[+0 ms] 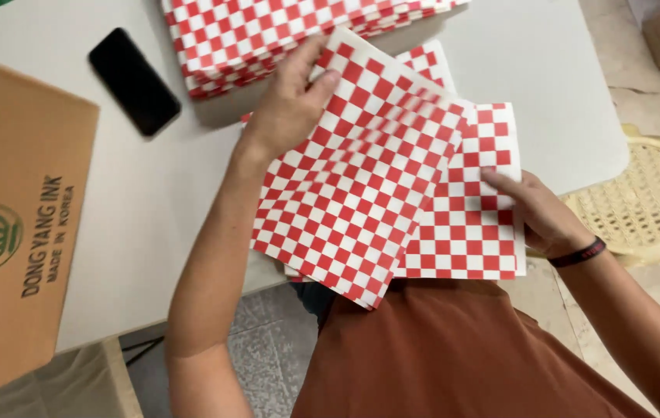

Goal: Folding stacks of red and white checkered paper sheets on a work table.

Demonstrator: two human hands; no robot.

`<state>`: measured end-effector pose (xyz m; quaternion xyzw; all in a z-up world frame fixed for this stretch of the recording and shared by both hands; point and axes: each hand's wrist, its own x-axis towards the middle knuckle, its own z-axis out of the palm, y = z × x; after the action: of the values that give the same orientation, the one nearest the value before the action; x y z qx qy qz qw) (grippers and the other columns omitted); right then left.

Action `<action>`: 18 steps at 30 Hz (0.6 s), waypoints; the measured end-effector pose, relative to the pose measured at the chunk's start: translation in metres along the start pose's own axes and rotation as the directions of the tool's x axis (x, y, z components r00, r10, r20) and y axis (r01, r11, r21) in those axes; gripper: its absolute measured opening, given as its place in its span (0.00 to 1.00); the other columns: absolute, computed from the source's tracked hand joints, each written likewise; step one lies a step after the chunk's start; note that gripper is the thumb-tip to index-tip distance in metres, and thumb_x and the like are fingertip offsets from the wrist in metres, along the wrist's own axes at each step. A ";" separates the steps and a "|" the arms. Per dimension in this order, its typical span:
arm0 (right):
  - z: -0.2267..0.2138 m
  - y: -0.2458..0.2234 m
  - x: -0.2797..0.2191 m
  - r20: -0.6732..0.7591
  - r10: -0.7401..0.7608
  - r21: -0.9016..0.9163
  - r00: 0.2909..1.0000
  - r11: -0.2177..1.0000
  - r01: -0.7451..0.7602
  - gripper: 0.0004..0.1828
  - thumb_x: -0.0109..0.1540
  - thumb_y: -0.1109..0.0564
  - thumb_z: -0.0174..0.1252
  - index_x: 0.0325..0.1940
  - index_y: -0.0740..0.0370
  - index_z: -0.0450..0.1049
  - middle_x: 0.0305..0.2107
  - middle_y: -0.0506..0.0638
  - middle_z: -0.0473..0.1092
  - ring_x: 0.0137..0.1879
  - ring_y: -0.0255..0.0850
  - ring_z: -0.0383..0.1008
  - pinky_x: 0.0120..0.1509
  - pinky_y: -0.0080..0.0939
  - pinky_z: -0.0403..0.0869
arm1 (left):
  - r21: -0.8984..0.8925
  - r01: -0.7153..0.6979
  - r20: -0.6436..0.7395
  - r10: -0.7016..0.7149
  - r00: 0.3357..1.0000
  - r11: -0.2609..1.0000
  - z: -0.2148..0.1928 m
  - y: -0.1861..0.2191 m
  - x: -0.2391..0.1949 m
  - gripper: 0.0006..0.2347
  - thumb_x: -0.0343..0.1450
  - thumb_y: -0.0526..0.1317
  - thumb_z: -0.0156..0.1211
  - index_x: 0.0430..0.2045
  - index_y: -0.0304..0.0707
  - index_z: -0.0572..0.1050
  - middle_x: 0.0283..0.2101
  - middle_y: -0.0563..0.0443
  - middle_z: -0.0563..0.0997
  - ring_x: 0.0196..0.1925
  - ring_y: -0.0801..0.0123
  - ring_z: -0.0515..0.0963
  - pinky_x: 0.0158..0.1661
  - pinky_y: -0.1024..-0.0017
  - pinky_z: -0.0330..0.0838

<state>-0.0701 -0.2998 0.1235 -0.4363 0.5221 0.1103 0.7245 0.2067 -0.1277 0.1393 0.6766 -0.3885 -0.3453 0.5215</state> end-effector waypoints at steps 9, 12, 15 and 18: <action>-0.006 0.007 0.008 -0.045 -0.023 -0.039 0.999 0.999 0.021 0.22 0.59 0.52 0.59 0.56 0.62 0.70 0.48 0.59 0.77 0.48 0.55 0.79 0.49 0.55 0.79 | 0.242 -0.008 0.216 -0.046 0.975 0.970 0.029 -0.030 0.022 0.20 0.73 0.35 0.44 0.62 0.37 0.61 0.60 0.46 0.76 0.57 0.63 0.80 0.51 0.64 0.84; -0.020 0.019 0.020 0.000 -0.055 -0.023 0.999 0.998 0.055 0.20 0.61 0.53 0.58 0.54 0.64 0.71 0.48 0.60 0.77 0.48 0.55 0.79 0.49 0.56 0.79 | 0.231 0.007 0.198 -0.054 0.979 0.973 0.028 -0.040 0.029 0.16 0.74 0.34 0.43 0.59 0.40 0.61 0.58 0.45 0.77 0.55 0.62 0.82 0.45 0.64 0.87; -0.040 0.035 0.040 0.052 -0.085 0.123 0.995 0.989 0.078 0.09 0.64 0.54 0.59 0.44 0.60 0.69 0.43 0.53 0.75 0.49 0.51 0.79 0.50 0.54 0.80 | 0.199 0.046 0.185 -0.083 0.979 0.979 0.024 -0.050 0.035 0.16 0.75 0.37 0.46 0.59 0.42 0.62 0.60 0.46 0.77 0.58 0.62 0.81 0.49 0.62 0.86; -0.041 0.035 0.040 0.090 -0.076 0.172 0.993 0.983 0.059 0.11 0.65 0.54 0.56 0.48 0.62 0.70 0.47 0.56 0.75 0.52 0.54 0.78 0.53 0.56 0.79 | 0.258 0.196 0.132 -0.236 0.963 0.946 0.021 -0.054 0.037 0.19 0.73 0.44 0.49 0.61 0.49 0.63 0.63 0.50 0.74 0.62 0.64 0.77 0.51 0.60 0.82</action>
<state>-0.1019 -0.3216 0.0681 -0.3851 0.4791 0.0620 0.7864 0.2144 -0.1614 0.0796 0.7436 -0.3921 -0.4039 0.3607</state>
